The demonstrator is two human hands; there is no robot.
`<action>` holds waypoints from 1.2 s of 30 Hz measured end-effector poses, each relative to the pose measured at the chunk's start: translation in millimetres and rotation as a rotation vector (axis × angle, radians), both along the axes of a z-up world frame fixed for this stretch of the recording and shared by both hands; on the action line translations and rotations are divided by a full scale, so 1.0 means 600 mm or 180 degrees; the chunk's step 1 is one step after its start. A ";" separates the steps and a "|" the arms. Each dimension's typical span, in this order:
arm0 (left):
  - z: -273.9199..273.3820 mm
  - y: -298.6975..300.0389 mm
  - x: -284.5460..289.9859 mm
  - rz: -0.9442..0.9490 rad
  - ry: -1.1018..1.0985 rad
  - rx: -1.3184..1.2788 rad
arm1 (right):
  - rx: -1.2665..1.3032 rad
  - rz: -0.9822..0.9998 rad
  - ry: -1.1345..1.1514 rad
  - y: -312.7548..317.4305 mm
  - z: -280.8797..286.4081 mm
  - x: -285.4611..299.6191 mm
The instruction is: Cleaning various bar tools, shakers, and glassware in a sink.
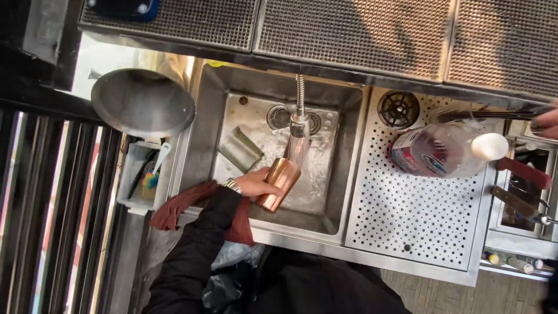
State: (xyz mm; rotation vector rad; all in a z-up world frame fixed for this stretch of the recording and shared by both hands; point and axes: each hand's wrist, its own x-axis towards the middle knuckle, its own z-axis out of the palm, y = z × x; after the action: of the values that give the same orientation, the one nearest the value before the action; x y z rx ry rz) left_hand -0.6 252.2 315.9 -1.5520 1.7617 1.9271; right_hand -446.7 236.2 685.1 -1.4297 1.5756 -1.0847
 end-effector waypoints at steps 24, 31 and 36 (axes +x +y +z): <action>-0.125 -0.014 -0.161 0.3959 0.3042 0.1081 | 0.3187 0.0589 -0.3864 0.104 -0.601 0.277; -0.024 0.013 -0.100 0.2924 0.0997 -0.1666 | 0.2845 -0.0578 -0.3035 0.035 -0.692 0.327; -0.021 0.017 -0.129 0.2764 -0.0009 -0.2326 | 0.2842 -0.0846 -0.3035 0.047 -0.743 0.337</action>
State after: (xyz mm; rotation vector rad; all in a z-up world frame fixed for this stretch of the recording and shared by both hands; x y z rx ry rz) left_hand -78.2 262.7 303.1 -2.9505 2.1371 1.5220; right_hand -244.3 264.5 239.1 -0.0501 1.2356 -0.8108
